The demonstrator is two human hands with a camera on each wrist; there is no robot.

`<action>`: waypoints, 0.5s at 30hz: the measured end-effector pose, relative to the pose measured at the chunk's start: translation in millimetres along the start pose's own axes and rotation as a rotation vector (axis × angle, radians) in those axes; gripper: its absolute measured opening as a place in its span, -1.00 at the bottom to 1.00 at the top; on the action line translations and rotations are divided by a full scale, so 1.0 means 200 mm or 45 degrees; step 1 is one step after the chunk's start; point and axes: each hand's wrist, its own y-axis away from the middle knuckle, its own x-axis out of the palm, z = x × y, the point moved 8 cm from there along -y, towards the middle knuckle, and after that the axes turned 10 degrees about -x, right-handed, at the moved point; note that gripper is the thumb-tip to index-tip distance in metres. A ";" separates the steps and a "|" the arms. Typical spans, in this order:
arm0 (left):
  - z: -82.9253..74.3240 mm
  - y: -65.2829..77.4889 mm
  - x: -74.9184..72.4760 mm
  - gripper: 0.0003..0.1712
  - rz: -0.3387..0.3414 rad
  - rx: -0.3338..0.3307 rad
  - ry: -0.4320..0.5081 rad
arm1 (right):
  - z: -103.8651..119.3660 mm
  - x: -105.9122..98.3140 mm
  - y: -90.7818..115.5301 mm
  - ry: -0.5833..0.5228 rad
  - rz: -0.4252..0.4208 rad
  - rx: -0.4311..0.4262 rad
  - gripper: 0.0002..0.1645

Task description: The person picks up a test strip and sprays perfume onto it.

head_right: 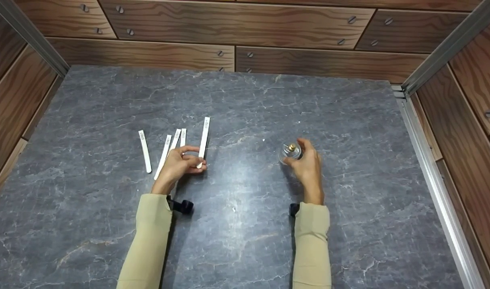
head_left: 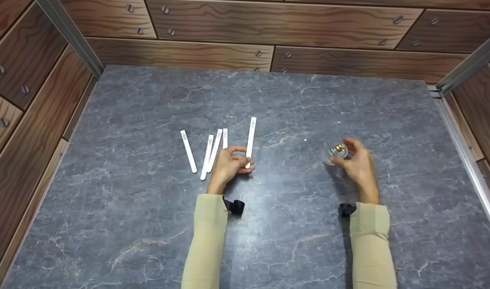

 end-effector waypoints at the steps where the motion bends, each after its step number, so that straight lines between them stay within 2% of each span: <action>1: 0.00 0.00 0.00 -0.62 0.001 0.004 0.004 | 0.00 0.00 0.00 -0.002 0.006 0.002 -0.16; 8: 0.01 0.00 0.01 -0.63 0.032 0.024 0.037 | -0.02 0.03 -0.02 0.025 0.032 0.039 -0.13; 15: 0.00 -0.01 0.03 -0.64 0.049 0.019 0.050 | -0.01 0.03 -0.03 0.153 0.060 0.015 -0.14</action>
